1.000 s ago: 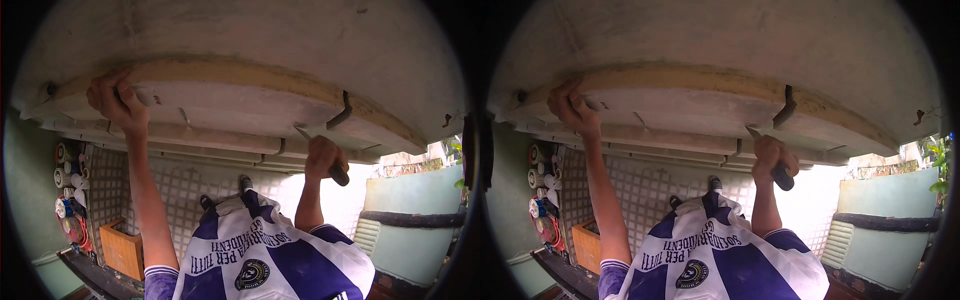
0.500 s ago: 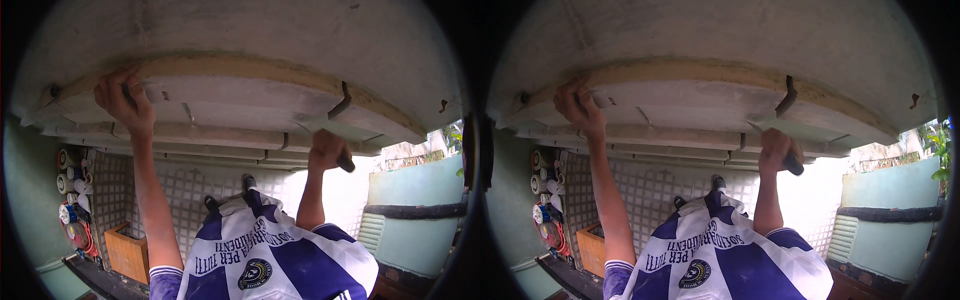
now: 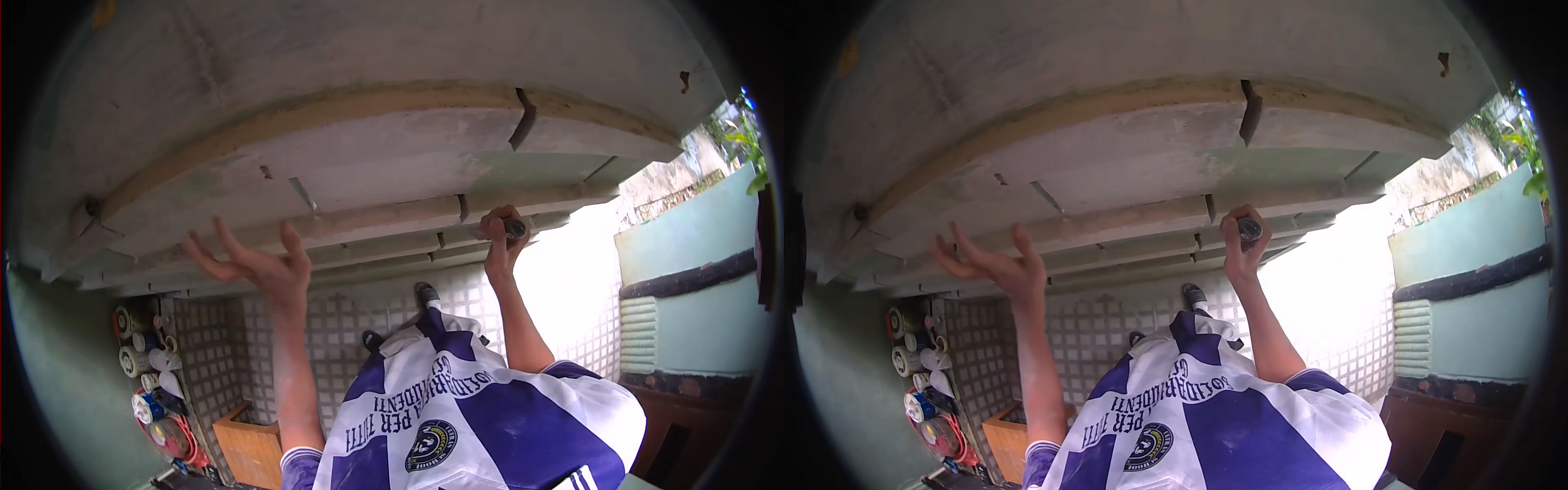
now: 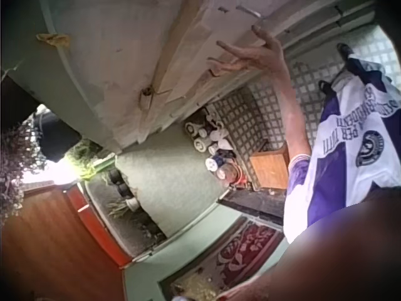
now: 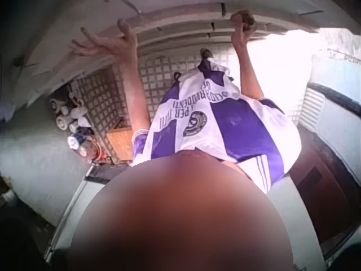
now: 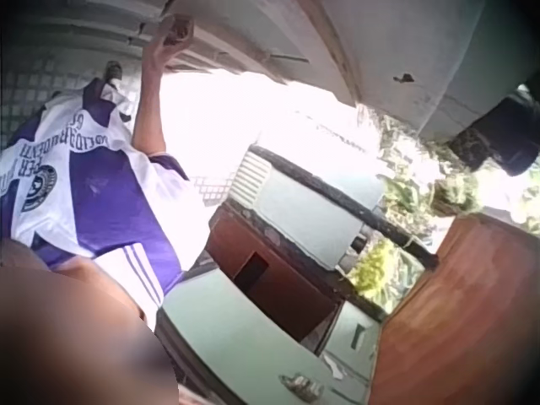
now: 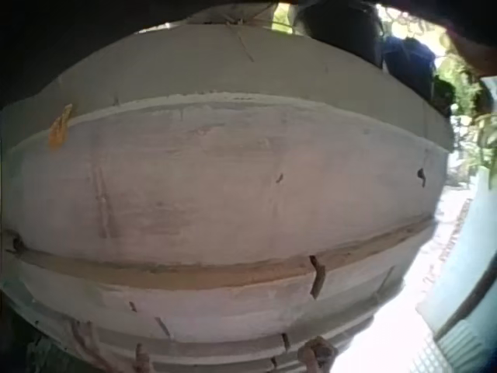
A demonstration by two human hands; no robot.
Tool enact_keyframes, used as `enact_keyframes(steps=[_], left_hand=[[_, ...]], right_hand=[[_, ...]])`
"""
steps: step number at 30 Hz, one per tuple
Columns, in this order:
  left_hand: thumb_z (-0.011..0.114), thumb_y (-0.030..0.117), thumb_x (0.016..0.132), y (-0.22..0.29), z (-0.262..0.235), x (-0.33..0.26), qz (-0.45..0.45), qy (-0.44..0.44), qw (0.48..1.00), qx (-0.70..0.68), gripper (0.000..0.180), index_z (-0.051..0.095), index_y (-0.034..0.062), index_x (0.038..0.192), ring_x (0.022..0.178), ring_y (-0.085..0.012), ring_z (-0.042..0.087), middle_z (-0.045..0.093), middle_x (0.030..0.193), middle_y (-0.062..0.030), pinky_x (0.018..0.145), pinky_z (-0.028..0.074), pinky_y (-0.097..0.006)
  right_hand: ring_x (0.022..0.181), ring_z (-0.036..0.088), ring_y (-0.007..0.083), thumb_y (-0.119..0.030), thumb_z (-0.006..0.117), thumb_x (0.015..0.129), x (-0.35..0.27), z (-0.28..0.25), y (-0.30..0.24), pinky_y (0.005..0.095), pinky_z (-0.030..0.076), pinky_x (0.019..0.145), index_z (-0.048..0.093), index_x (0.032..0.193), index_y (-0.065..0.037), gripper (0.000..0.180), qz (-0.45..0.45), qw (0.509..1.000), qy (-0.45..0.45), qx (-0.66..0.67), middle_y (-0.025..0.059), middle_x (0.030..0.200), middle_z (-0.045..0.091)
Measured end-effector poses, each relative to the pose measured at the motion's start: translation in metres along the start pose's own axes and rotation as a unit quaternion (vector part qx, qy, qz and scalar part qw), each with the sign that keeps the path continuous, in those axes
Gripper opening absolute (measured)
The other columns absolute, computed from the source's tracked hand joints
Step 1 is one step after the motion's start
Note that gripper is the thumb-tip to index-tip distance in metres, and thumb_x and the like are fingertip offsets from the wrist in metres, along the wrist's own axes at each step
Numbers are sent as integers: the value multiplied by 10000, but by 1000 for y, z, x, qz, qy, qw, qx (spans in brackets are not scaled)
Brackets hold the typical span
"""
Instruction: Repairing gaps in a concrete ceiling structure using a putty knife and filler.
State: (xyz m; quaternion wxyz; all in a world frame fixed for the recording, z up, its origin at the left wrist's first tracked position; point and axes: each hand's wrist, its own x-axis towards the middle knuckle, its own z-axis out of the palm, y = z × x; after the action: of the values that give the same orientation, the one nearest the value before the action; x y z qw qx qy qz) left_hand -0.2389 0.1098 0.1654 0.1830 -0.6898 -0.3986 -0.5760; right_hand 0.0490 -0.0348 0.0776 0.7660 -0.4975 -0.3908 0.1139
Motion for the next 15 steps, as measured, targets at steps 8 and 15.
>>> enact_keyframes(steps=[8, 15], left_hand=[[683, 323, 889, -12, -59, -154, -179, -244, 953, -13, 756, 317, 51, 1491, 1436, -430, 237, 228, 1566, -251, 1115, 193, -592], [660, 357, 910, -62, -134, -233, -239, -283, 927, 53, 701, 374, 68, 1482, 1436, -396, 272, 303, 1546, -218, 1107, 248, -574]], right_hand=[[706, 397, 89, -139, 550, 954, -8, 18, -46, 246, 364, 651, 535, 1013, -27, 128, -21, 996, 67, -50, 21, 850, 504], [775, 542, 83, 55, 745, 812, -46, 35, -19, 248, 454, 681, 570, 1010, -14, 272, 36, 999, -24, -27, 25, 878, 594]])
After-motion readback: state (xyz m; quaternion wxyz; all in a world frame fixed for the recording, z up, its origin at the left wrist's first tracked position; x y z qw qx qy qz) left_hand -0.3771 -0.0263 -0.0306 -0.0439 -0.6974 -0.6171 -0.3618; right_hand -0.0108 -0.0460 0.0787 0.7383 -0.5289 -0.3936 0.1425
